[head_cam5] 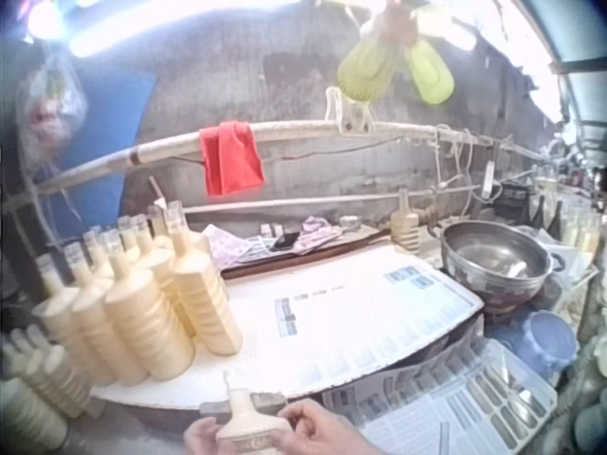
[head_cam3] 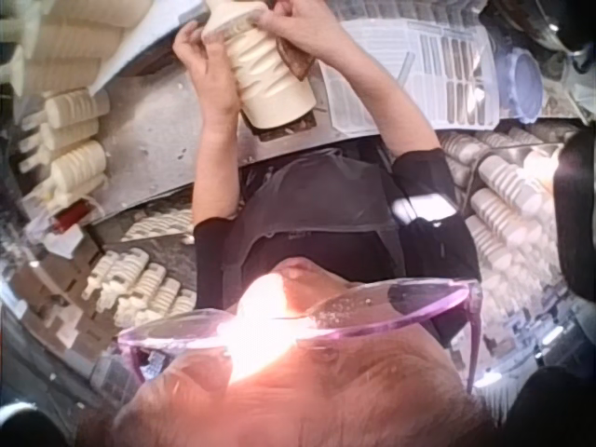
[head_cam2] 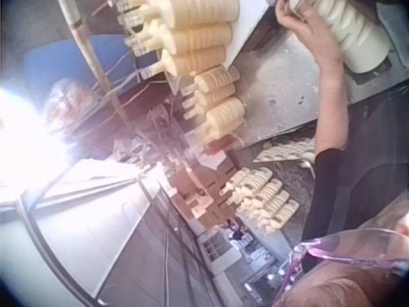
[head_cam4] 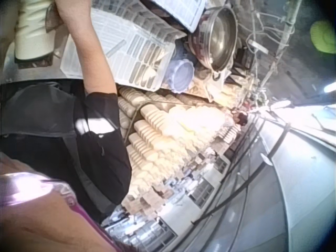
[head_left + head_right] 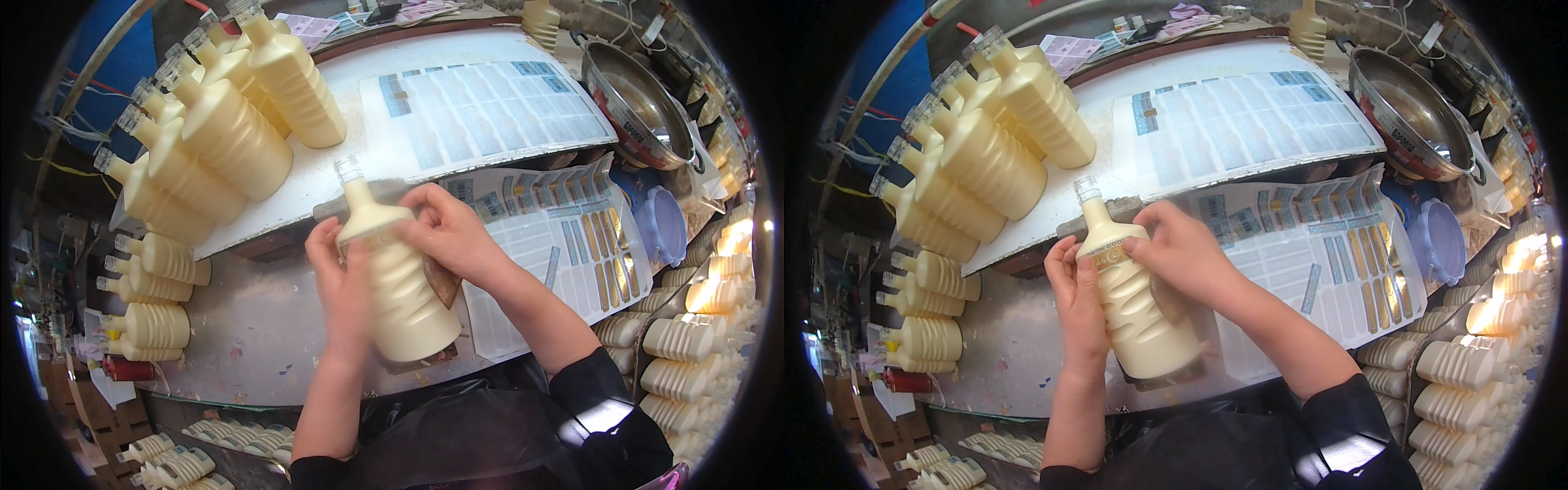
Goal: The person picks up a plastic bottle, applies a label to its side, and smooths it with a small tool. They repeat this process for multiple bottles, placing each labeled bottle back on the table.
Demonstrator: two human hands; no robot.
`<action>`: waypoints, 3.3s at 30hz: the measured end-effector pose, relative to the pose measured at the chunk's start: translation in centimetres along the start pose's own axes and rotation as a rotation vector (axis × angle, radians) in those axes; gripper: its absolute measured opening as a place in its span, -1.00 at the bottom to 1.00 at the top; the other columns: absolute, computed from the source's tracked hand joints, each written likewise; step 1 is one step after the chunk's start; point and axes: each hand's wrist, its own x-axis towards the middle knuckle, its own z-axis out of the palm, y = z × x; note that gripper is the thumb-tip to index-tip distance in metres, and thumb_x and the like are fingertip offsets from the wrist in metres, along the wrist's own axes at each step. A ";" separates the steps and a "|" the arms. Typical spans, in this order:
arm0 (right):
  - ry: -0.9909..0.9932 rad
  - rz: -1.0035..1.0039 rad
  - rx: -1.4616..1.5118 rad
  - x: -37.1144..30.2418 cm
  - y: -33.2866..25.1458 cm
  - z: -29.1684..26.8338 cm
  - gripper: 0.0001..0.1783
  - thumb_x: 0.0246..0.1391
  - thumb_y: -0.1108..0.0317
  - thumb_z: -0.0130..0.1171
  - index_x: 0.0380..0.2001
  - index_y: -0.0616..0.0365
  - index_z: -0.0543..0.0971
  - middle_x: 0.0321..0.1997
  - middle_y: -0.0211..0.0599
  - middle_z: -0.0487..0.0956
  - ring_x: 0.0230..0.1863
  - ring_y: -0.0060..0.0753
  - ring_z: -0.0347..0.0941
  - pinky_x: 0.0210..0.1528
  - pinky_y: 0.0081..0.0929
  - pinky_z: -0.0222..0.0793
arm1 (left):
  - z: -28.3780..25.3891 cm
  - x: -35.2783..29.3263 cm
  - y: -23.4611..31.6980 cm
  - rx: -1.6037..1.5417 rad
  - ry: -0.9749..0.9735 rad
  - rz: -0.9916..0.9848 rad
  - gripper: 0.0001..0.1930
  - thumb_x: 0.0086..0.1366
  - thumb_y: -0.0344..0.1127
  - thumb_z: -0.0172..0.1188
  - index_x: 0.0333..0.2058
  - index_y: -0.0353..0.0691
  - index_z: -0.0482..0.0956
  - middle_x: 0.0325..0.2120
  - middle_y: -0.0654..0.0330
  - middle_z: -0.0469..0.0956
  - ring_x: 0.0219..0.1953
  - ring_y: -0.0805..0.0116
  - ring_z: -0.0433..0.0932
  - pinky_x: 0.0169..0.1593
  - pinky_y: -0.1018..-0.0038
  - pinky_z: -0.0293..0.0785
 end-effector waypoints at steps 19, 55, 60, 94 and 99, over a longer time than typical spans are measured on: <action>0.085 -0.028 -0.294 -0.8 -2.9 0.6 -0.41 0.10 -0.12 0.30 -0.07 0.19 0.53 -0.35 -0.04 0.64 -0.27 -0.05 0.62 -0.18 -0.20 0.48 | -0.3 0.2 0.4 0.172 -0.067 -0.023 -0.63 0.55 -0.19 0.05 0.17 -0.28 0.30 0.01 0.11 0.44 0.00 0.41 0.42 0.12 0.43 0.41; -0.021 -0.046 0.106 0.4 0.6 0.5 -0.69 0.32 0.18 0.23 -0.05 0.15 0.52 -0.42 -0.51 0.55 -0.39 -0.77 0.40 -0.35 -0.69 0.31 | -0.1 0.2 0.6 0.097 -0.057 -0.062 -0.62 0.53 -0.18 0.08 0.16 -0.27 0.32 -0.04 0.12 0.48 -0.04 0.44 0.44 0.07 0.46 0.44; -0.035 -0.093 0.299 1.5 2.1 0.3 -0.76 0.39 0.24 0.13 -0.03 0.15 0.50 -0.32 -0.46 0.59 -0.32 -0.74 0.44 -0.26 -0.67 0.38 | -0.4 0.4 -0.4 0.149 -0.061 -0.013 -0.65 0.56 -0.21 0.04 0.17 -0.26 0.31 -0.04 0.14 0.46 -0.04 0.47 0.42 0.09 0.48 0.42; -0.107 -0.033 0.240 0.9 1.6 0.2 -0.73 0.38 0.26 0.15 0.02 0.16 0.48 -0.25 -0.39 0.60 -0.23 -0.71 0.49 -0.20 -0.63 0.43 | -0.2 0.3 0.0 0.137 -0.059 -0.042 -0.67 0.56 -0.24 0.02 0.17 -0.27 0.31 -0.02 0.13 0.46 -0.02 0.44 0.42 0.11 0.45 0.42; -0.100 -0.033 0.253 0.8 1.4 0.3 -0.73 0.38 0.25 0.14 0.01 0.16 0.48 -0.25 -0.38 0.61 -0.23 -0.70 0.49 -0.19 -0.63 0.43 | -0.1 0.3 0.1 0.160 -0.046 -0.036 -0.67 0.55 -0.25 0.02 0.16 -0.26 0.32 -0.03 0.13 0.46 -0.03 0.45 0.43 0.09 0.46 0.42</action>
